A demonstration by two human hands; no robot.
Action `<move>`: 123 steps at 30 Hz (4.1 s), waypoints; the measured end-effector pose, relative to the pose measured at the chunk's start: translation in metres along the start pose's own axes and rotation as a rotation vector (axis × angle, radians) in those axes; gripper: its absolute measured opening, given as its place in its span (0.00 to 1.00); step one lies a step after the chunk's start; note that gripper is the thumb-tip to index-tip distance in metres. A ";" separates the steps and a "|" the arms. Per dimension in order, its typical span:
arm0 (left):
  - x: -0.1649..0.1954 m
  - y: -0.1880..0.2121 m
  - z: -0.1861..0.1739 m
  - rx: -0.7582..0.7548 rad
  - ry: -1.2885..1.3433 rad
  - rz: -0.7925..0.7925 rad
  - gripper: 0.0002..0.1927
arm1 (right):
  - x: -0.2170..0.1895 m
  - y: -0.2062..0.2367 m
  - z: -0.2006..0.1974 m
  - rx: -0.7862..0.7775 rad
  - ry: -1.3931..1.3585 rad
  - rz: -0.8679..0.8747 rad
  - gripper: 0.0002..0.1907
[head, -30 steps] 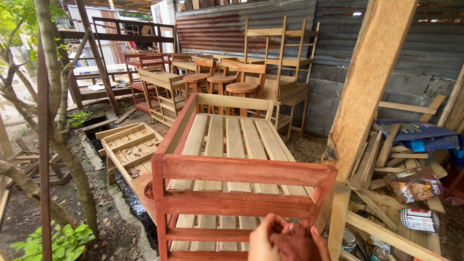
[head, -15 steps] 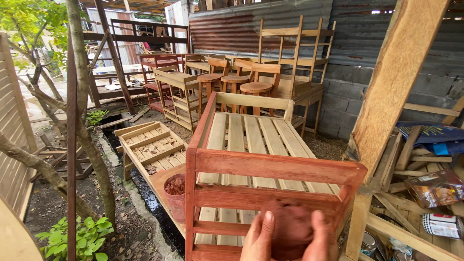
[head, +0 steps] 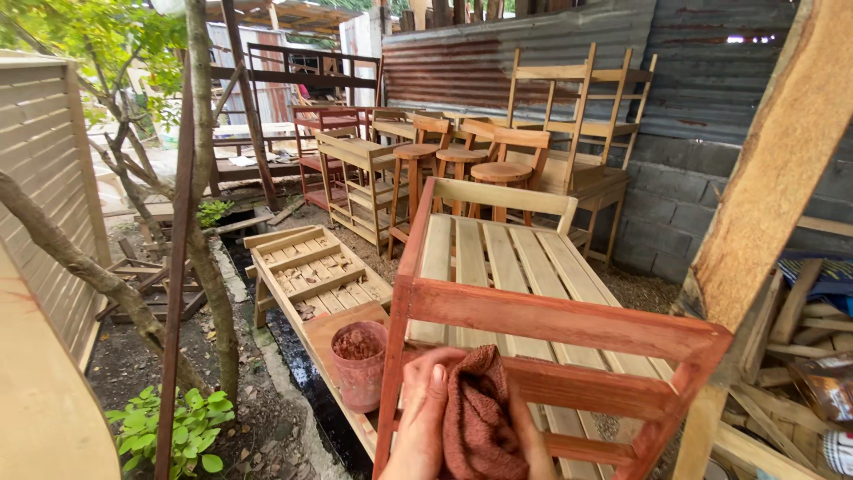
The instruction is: The person applies a red wood stain to a slatted wooden chair frame using a cloth, wiping the stain across the rails and legs. They dip the cloth into a bucket of stain and continue coating the unfinished wood surfaces of the chair.
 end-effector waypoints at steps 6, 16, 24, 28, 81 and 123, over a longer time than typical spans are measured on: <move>0.031 -0.014 -0.027 0.351 -0.534 0.258 0.13 | 0.004 0.004 0.054 -0.261 0.638 -0.533 0.41; 0.019 -0.042 -0.033 0.674 -0.859 0.368 0.26 | 0.009 -0.033 0.147 -0.020 1.490 -1.357 0.29; -0.006 -0.080 -0.031 0.809 -0.920 0.278 0.31 | -0.005 -0.038 0.125 -0.023 1.501 -1.327 0.30; 0.005 -0.074 -0.032 0.794 -0.968 0.333 0.48 | -0.015 -0.040 0.108 0.024 1.483 -1.332 0.29; 0.021 -0.062 -0.034 0.627 -0.836 0.471 0.23 | -0.014 -0.045 0.073 0.560 1.405 -1.232 0.29; 0.048 -0.067 -0.034 0.544 -0.838 0.499 0.22 | -0.158 -0.057 -0.111 0.826 0.565 -1.185 0.27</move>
Point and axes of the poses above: each hand's wrist, its own y-axis away from the middle knuckle, its own z-axis out of the palm, x = y × z, the point moved 1 cm from there along -y, towards the middle knuckle, and after that the axes turned 8 degrees about -y, right-handed, at the moved point
